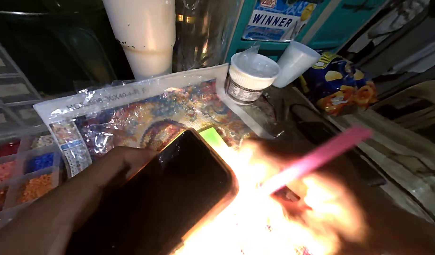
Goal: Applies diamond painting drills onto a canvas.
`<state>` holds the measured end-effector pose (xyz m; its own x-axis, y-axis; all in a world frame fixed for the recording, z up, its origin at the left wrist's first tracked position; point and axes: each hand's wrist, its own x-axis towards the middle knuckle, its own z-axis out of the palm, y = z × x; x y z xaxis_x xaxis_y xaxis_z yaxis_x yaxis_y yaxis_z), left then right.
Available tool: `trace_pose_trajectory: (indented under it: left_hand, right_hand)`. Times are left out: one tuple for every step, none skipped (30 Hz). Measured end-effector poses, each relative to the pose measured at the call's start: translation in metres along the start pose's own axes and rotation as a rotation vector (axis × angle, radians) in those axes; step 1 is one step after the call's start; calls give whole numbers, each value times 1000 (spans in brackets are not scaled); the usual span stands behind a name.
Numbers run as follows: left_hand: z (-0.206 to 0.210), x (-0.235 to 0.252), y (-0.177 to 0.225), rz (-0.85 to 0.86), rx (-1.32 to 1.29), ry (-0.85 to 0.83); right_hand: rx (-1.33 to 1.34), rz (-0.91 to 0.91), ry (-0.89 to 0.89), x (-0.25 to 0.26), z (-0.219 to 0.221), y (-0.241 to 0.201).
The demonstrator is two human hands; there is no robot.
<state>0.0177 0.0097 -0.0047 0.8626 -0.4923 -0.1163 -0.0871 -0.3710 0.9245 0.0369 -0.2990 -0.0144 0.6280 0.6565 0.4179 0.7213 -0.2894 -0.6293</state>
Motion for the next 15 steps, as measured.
trace_pose_trajectory:
  left_hand:
    - [0,1,1,3,6,-13]
    - [0,1,1,14,9,-21]
    - [1,1,1,25,16,-24]
    - [1,1,0,36,17,-26]
    - [1,1,-1,41,20,-30]
    - [1,1,-1,40,18,-32]
    - [2,1,0,34,16,-31]
    - [2,0,0,31,17,-30]
    - [3,1,0,27,24,-29]
    - [4,1,1,22,34,-32]
    - [4,1,2,17,46,-32]
    - [5,0,3,15,63,-35]
    - [5,0,4,13,81,-42]
    - [5,0,4,12,94,-46]
    - [5,1,5,18,105,-46]
  right_hand:
    - [-9,-4,-2,-7,3,-1]
    - [-23,-2,-8,-11,5,-3]
    - [-21,-3,-14,-14,7,-3]
    - [-10,1,-12,-16,7,-3]
    - [-5,6,-5,-18,8,-3]
    - [6,17,-3,-20,8,-3]
    - [29,21,-11,-21,7,-3]
    - [64,23,-20,-21,6,-4]
    - [83,30,-33,-22,5,-5]
    - [85,36,-38,-22,5,-5]
    - [87,39,-30,-23,6,-4]
    - [91,34,-19,-24,7,-2]
    - [97,28,-10,-24,7,-1]
    - [106,24,-13,-24,6,-1]
    - [119,20,-19,-24,5,-2]
